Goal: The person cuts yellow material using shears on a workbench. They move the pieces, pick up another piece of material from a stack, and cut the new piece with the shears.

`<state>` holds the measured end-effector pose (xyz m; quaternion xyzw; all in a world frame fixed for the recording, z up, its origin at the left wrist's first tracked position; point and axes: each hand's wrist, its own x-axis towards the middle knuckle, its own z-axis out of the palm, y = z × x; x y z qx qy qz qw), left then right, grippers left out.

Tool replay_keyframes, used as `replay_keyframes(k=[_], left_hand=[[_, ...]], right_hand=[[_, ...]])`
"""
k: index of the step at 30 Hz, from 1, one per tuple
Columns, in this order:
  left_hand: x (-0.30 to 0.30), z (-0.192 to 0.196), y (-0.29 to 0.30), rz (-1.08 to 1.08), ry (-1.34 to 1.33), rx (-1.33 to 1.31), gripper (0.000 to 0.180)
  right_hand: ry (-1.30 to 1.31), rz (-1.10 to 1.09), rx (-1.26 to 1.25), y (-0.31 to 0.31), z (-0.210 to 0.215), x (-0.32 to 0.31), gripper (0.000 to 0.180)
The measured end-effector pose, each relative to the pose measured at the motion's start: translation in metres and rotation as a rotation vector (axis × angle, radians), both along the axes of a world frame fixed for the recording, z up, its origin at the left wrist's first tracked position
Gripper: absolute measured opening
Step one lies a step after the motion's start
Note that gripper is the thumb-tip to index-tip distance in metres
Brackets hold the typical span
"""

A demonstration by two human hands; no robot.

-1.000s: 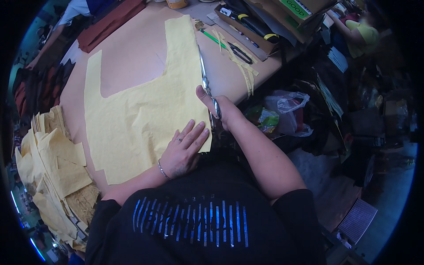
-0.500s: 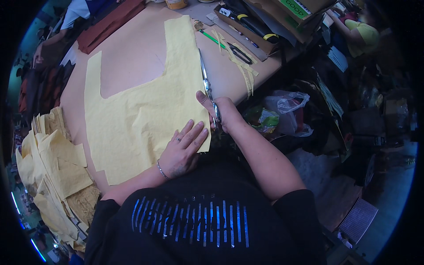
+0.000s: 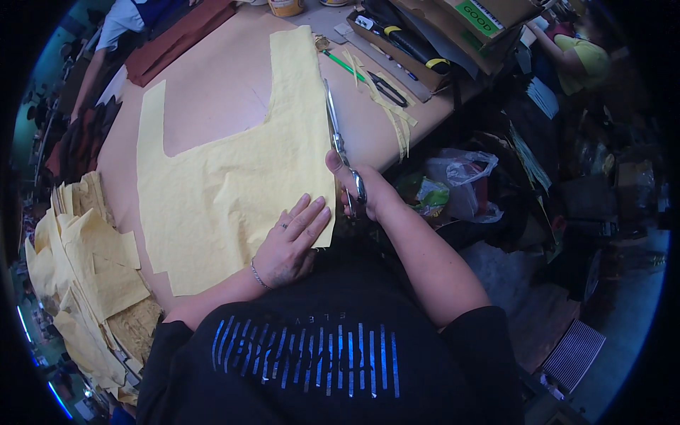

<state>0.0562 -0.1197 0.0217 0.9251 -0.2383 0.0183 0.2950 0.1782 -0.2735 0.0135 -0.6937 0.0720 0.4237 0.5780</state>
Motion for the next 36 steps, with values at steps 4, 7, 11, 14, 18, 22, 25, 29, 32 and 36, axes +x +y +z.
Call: replay_keyframes(k=[4,7,11,14,18,22,25,29,32,36], left_hand=[[-0.001,0.002,0.002,-0.016,0.016,-0.061,0.076],[-0.001,0.002,0.001,-0.016,0.007,-0.058,0.076],[-0.002,0.003,0.001,-0.010,0.013,-0.062,0.074],[-0.003,0.002,0.001,-0.008,0.014,-0.061,0.074],[-0.002,0.003,0.001,-0.008,0.008,-0.054,0.075],[-0.003,0.003,0.000,-0.011,0.014,-0.042,0.075],[-0.003,0.002,0.000,-0.011,0.021,-0.045,0.075],[-0.004,0.002,-0.001,-0.010,0.014,-0.056,0.074],[-0.005,0.002,-0.002,-0.017,0.019,-0.062,0.073],[-0.008,0.003,-0.004,-0.023,0.019,-0.066,0.074]], right_hand=[[-0.015,0.020,0.013,0.005,0.009,0.005,0.071],[-0.005,-0.009,0.003,0.008,0.003,0.012,0.070],[-0.018,-0.056,-0.002,0.015,0.009,0.013,0.069],[-0.045,-0.059,-0.013,0.014,0.007,0.013,0.067],[-0.110,-0.057,-0.041,0.014,0.005,0.009,0.068],[-0.124,-0.063,-0.058,0.014,0.006,0.007,0.066],[-0.158,-0.070,-0.064,0.015,0.001,0.006,0.066],[-0.121,-0.048,-0.061,0.016,0.002,0.012,0.068],[-0.066,0.006,-0.038,0.018,0.002,0.024,0.068],[-0.082,-0.053,-0.045,0.023,0.002,0.029,0.068]])
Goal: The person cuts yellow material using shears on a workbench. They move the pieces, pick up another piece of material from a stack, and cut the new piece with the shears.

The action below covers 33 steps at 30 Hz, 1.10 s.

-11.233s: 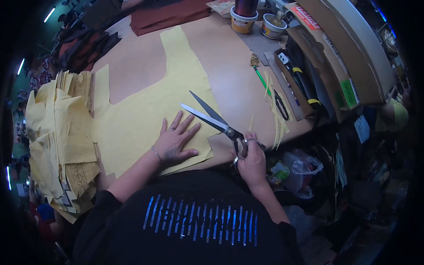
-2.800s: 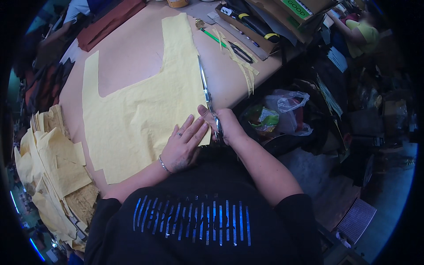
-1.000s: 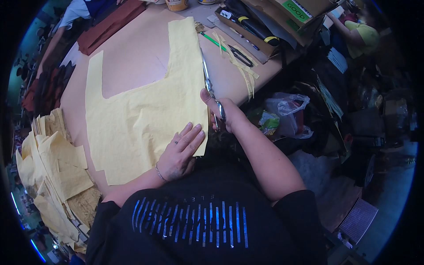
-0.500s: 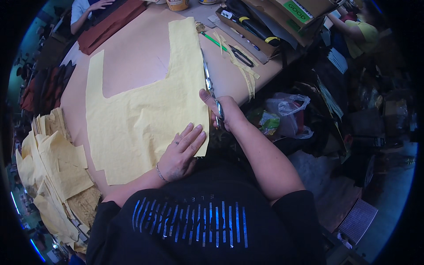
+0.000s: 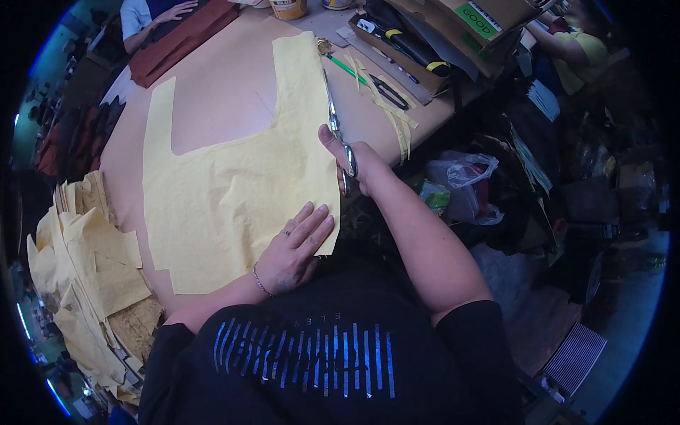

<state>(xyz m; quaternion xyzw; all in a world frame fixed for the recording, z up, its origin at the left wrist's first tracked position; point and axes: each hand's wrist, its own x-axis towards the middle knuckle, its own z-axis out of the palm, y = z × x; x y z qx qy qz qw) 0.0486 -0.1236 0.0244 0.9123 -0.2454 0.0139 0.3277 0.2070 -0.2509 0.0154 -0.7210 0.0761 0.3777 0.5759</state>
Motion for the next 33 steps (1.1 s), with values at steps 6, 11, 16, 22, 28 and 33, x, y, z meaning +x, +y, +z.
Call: replay_keyframes(k=[6,11,16,22,28,33], left_hand=[[-0.004,0.004,0.008,0.086,0.032,0.008,0.061],[0.003,-0.015,0.102,0.686,-0.080,0.017,0.055],[-0.034,-0.043,0.220,1.453,0.073,0.604,0.056],[-0.066,-0.055,0.209,1.463,0.041,0.451,0.045],[-0.147,-0.046,0.172,1.416,-0.078,0.423,0.037],[-0.203,-0.002,0.133,1.597,0.334,0.590,0.030]], right_hand=[[-0.038,0.053,-0.010,-0.001,0.006,-0.003,0.067],[-0.059,0.027,-0.067,-0.008,-0.002,-0.002,0.065],[-0.097,0.034,-0.038,-0.002,-0.006,-0.001,0.064],[-0.130,0.175,-0.164,0.003,0.000,0.012,0.064],[-0.262,0.446,-0.364,0.016,-0.002,0.012,0.067],[-0.290,0.642,-0.391,0.044,0.012,-0.014,0.061]])
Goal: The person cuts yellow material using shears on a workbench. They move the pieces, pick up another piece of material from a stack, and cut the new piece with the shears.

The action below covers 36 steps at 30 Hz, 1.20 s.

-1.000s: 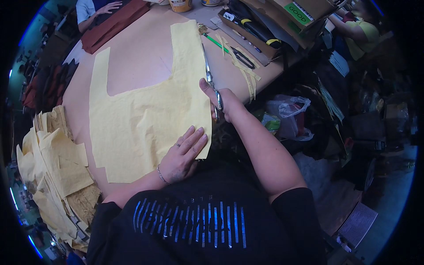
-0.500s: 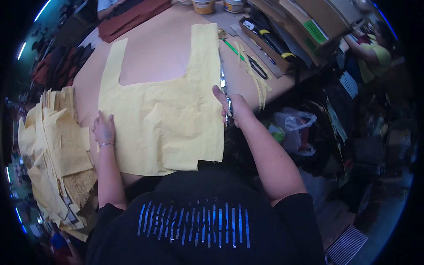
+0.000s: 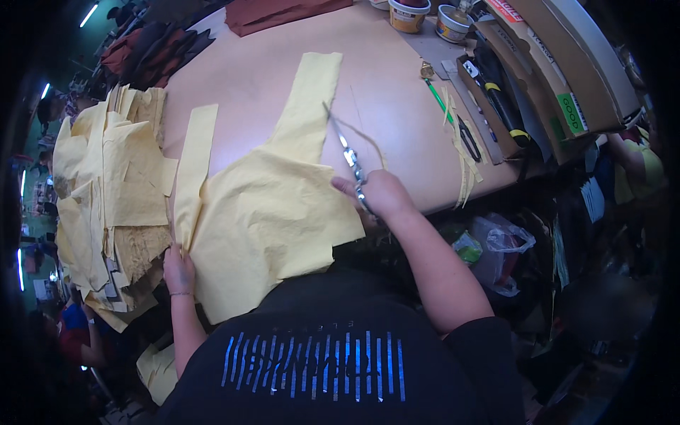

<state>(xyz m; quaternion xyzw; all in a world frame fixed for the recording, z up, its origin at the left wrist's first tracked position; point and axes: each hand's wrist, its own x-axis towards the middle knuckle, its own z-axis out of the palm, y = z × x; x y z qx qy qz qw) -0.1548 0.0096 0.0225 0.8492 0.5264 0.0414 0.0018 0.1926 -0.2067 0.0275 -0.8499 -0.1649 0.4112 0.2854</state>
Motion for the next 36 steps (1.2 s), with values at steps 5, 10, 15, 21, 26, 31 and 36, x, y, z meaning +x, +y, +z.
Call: replay_keyframes(k=[5,10,15,21,26,31,36], left_hand=[[0.048,0.032,-0.013,-0.351,-0.174,0.091,0.043],[0.188,0.013,-0.026,-0.904,-0.110,0.037,0.063],[0.242,-0.003,-0.010,-0.999,-0.016,-0.145,0.034],[0.246,-0.021,0.011,-1.245,-0.228,-0.463,0.015],[0.205,-0.013,-0.007,-1.338,-0.083,-1.026,0.020],[0.190,-0.013,-0.029,-1.336,-0.066,-1.113,0.016],[0.210,-0.009,-0.005,-1.430,-0.255,-0.180,0.059]], right_hand=[[-0.025,0.139,-0.012,0.019,0.012,-0.013,0.060],[0.076,0.036,0.060,0.036,0.008,-0.008,0.062],[0.113,0.015,0.081,0.062,0.011,0.003,0.065],[0.111,0.014,-0.034,0.059,0.009,-0.015,0.053],[0.020,0.123,-0.142,0.010,0.011,-0.067,0.040],[0.145,-0.128,-0.062,-0.021,0.010,-0.116,0.054],[0.139,-0.177,-0.020,-0.014,0.001,-0.118,0.055]])
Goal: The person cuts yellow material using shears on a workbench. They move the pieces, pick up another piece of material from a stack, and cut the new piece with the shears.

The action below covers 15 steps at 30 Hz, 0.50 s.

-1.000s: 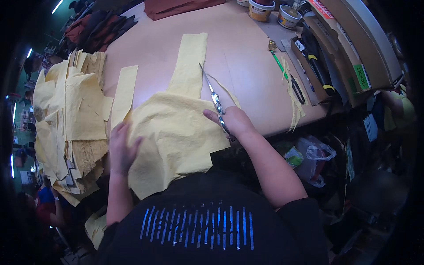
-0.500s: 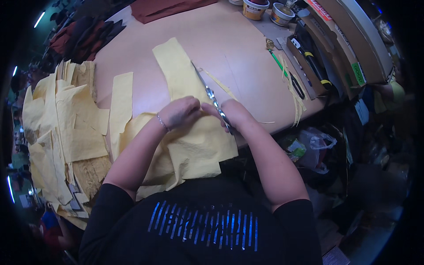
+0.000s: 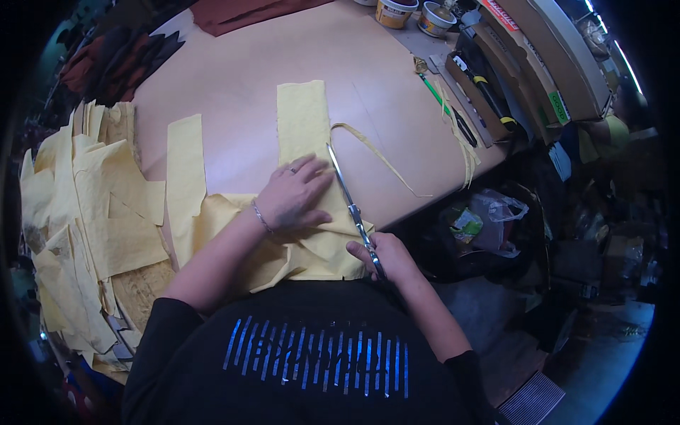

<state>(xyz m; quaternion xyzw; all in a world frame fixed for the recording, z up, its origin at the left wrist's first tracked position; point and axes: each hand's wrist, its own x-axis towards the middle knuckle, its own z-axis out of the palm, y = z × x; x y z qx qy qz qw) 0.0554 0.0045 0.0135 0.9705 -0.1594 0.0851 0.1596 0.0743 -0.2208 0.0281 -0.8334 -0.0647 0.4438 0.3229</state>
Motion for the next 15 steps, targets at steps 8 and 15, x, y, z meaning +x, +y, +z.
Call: replay_keyframes(k=[8,15], left_hand=[[0.013,-0.011,0.009,0.281,0.094,-0.156,0.068],[0.028,-0.017,0.003,0.253,0.189,-0.167,0.014]], right_hand=[[0.070,-0.002,0.070,0.022,-0.002,0.038,0.059],[0.130,-0.005,0.110,0.017,0.001,0.051,0.058]])
